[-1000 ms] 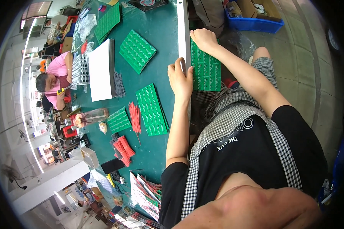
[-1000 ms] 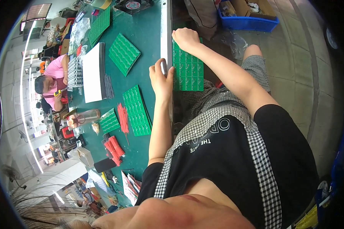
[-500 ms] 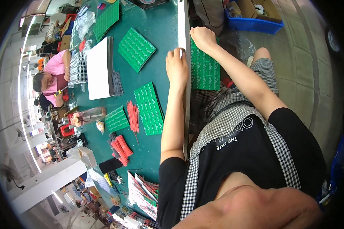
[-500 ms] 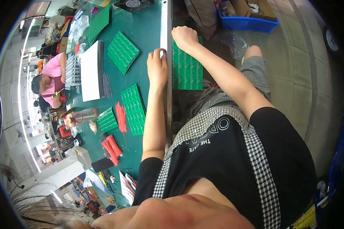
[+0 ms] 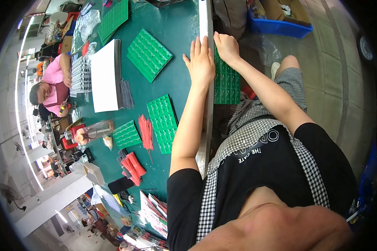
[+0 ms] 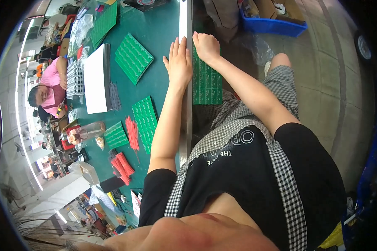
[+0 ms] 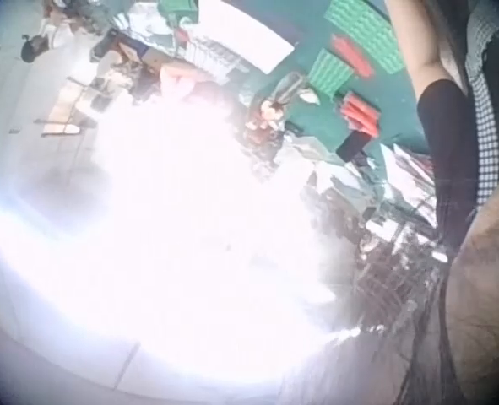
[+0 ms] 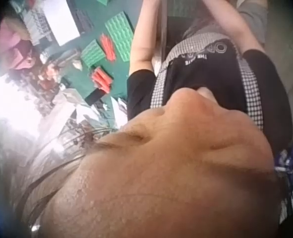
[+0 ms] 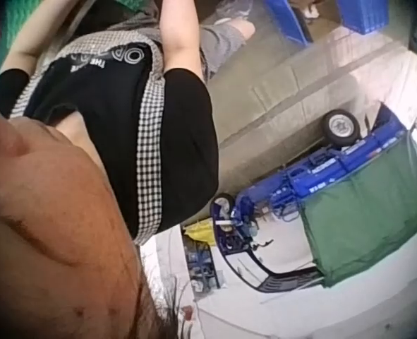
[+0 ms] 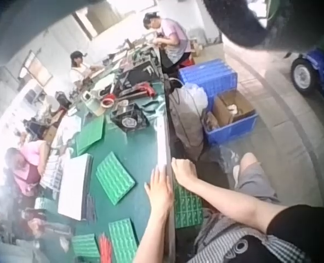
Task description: Separating and stacking LED PCB strips at a factory workbench.
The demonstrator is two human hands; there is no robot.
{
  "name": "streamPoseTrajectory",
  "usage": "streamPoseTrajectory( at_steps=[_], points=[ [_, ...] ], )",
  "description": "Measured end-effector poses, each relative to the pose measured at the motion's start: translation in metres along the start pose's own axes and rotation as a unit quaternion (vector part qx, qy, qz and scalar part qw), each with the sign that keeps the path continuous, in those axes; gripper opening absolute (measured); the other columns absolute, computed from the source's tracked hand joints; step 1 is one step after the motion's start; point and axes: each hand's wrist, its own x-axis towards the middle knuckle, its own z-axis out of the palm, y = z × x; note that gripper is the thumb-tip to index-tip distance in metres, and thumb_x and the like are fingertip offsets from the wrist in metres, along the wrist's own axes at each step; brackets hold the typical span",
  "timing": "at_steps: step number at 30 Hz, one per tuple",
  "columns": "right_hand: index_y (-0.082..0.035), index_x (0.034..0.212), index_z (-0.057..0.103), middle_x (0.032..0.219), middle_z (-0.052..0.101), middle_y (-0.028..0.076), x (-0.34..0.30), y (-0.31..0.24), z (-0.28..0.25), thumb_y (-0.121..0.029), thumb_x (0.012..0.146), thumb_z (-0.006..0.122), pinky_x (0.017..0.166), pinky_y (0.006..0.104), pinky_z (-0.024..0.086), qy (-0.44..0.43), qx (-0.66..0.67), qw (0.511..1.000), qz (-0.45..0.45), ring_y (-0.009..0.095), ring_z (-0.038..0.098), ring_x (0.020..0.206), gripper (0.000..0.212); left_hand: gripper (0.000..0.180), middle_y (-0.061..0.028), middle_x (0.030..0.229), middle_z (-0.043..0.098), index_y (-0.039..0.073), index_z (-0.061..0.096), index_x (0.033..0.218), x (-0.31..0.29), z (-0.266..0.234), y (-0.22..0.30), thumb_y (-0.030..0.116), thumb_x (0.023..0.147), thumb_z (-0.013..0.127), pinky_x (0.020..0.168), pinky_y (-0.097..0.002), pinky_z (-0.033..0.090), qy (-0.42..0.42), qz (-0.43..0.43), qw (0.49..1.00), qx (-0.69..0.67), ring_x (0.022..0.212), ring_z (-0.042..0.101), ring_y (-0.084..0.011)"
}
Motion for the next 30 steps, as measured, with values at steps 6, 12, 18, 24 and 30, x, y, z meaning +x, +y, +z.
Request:
streamPoseTrajectory(
  at_steps=[6,12,18,24,30],
  points=[
    [0.002,0.066,0.059,0.063,0.055,0.022,0.001,0.010,0.029,-0.030,0.093,0.039,0.054,0.0437,0.042,0.086,0.153,0.984,0.001,0.038,0.057,0.059,0.046,0.041,-0.0108,0.139,0.035,0.014,0.037,0.133,0.002,0.000,0.001,0.024,0.094,0.035,0.100,-0.0615,0.019,0.010,0.004,1.000,0.010,0.131,0.029,-0.0278],
    [0.005,0.066,0.053,0.060,0.049,0.023,-0.002,0.014,0.041,-0.026,0.093,0.043,0.051,0.0384,0.038,0.125,0.292,0.948,0.024,0.032,0.049,0.050,0.042,0.042,-0.0123,0.136,0.038,0.012,0.039,0.132,0.001,0.000,0.000,0.021,0.091,0.040,0.099,-0.0624,0.021,0.029,0.018,0.999,0.025,0.128,0.033,-0.0287],
    [0.004,0.066,0.053,0.060,0.050,0.023,0.004,0.021,0.023,-0.028,0.092,0.044,0.052,0.0381,0.038,0.058,0.272,0.961,0.001,0.032,0.050,0.051,0.043,0.043,-0.0123,0.136,0.039,0.012,0.038,0.133,0.002,-0.001,-0.001,0.022,0.091,0.041,0.098,-0.0616,0.022,0.028,0.022,0.999,0.020,0.128,0.033,-0.0286],
    [-0.001,0.065,0.058,0.063,0.056,0.021,0.001,0.003,-0.036,-0.040,0.091,0.040,0.057,0.0446,0.041,-0.020,0.089,0.996,-0.011,0.039,0.056,0.062,0.049,0.032,-0.0148,0.125,0.048,0.007,0.052,0.114,-0.008,-0.018,0.008,0.029,0.092,0.042,0.095,-0.0530,0.032,0.134,0.023,0.982,0.132,0.122,0.039,-0.0284],
    [-0.003,0.064,0.060,0.063,0.058,0.018,-0.006,-0.028,-0.095,-0.039,0.091,0.040,0.059,0.0441,0.044,-0.036,0.015,0.997,-0.072,0.036,0.058,0.063,0.049,0.031,-0.0078,0.058,0.042,0.002,0.046,0.074,-0.040,-0.041,0.050,0.025,0.094,0.045,0.052,-0.0290,0.041,-0.169,-0.057,0.850,-0.496,0.051,0.045,-0.0122]
  ],
)
